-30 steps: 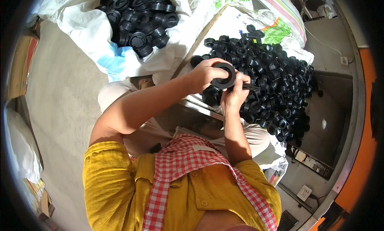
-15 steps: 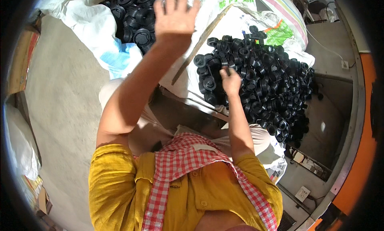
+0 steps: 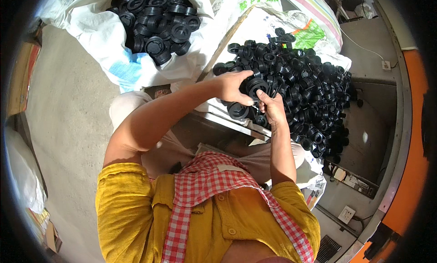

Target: The person pours white plastic pipe fittings from a box into a bag, then sits on the floor and repeatedly picks up black plastic pipe fittings and rubber gaskets, inserting the gaskets into the fittings and placing them into a bag.

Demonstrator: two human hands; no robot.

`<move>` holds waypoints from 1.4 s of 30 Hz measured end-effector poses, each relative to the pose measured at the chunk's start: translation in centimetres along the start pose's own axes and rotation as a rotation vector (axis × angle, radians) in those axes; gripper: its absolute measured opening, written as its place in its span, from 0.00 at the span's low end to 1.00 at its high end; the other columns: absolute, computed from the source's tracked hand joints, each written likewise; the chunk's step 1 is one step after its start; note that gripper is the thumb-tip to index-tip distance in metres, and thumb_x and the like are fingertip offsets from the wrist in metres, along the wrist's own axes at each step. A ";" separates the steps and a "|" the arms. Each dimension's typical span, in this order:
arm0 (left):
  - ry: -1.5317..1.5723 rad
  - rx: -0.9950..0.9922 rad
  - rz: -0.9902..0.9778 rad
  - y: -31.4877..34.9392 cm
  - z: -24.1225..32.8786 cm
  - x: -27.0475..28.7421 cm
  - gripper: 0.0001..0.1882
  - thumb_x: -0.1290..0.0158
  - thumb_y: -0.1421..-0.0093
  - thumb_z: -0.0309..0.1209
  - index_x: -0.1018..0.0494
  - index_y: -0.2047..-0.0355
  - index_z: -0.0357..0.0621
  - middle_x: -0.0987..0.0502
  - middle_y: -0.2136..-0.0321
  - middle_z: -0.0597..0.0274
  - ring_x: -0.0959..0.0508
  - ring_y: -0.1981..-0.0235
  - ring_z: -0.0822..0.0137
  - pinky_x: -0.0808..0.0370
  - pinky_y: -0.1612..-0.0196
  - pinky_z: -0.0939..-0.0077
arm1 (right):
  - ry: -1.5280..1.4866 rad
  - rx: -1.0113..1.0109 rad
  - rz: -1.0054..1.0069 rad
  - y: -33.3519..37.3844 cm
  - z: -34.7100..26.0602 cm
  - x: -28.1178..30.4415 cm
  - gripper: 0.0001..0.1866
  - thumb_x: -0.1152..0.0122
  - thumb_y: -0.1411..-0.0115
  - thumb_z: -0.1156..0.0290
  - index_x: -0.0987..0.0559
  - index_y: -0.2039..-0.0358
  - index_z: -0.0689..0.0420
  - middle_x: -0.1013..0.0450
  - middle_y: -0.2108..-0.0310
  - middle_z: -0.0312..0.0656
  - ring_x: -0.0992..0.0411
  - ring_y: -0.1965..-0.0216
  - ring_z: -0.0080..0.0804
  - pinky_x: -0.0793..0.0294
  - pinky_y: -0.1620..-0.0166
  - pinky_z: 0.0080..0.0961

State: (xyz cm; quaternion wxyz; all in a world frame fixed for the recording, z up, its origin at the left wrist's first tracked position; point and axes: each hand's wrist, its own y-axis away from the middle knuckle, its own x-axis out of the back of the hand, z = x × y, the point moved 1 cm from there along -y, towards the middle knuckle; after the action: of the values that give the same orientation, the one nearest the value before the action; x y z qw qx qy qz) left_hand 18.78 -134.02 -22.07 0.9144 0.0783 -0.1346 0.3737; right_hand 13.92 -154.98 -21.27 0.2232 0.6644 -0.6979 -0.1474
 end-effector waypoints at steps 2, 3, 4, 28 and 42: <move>0.292 0.183 -0.068 -0.5 2.8 -0.5 0.24 0.44 0.44 0.25 0.37 0.48 0.38 0.24 0.66 0.55 0.20 0.70 0.67 0.22 0.69 0.75 | -0.074 0.119 -0.076 0.9 -0.8 -0.8 0.15 0.35 0.45 0.67 0.23 0.59 0.60 0.32 0.81 0.29 0.40 0.86 0.15 0.43 0.82 0.13; 0.384 0.252 0.031 -0.9 2.6 -0.5 0.19 0.47 0.44 0.23 0.35 0.51 0.37 0.24 0.69 0.56 0.21 0.75 0.69 0.23 0.73 0.77 | -0.118 0.208 -0.064 1.4 -1.6 -1.5 0.18 0.35 0.44 0.67 0.25 0.56 0.61 0.33 0.81 0.29 0.40 0.85 0.15 0.43 0.82 0.13; 0.476 0.321 0.132 -1.3 2.2 -0.6 0.15 0.49 0.43 0.21 0.34 0.54 0.36 0.24 0.73 0.57 0.22 0.79 0.70 0.23 0.78 0.78 | -0.214 0.316 0.034 1.0 -1.2 -1.7 0.19 0.36 0.43 0.65 0.25 0.54 0.60 0.34 0.81 0.28 0.40 0.84 0.15 0.43 0.81 0.12; 1.212 0.388 0.278 -0.6 1.4 -1.9 0.17 0.54 0.47 0.19 0.33 0.55 0.34 0.26 0.63 0.54 0.23 0.61 0.59 0.20 0.58 0.62 | 0.892 0.918 0.236 4.7 -2.9 -3.0 0.20 0.29 0.58 0.76 0.22 0.61 0.56 0.29 0.77 0.43 0.28 0.73 0.38 0.27 0.69 0.29; 0.513 0.138 0.049 -1.3 1.6 0.3 0.10 0.46 0.46 0.24 0.28 0.63 0.38 0.24 0.73 0.65 0.24 0.73 0.76 0.24 0.71 0.79 | 0.835 0.871 0.131 4.6 -6.2 -0.9 0.08 0.37 0.54 0.76 0.22 0.71 0.59 0.24 0.75 0.39 0.26 0.74 0.33 0.27 0.66 0.23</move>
State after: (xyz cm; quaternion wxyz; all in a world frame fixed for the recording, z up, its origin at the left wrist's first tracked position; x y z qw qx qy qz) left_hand 19.62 -135.18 -20.52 0.9017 0.0400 0.1256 0.4117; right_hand 13.13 -153.14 -13.79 0.1945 0.6519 -0.5870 0.4388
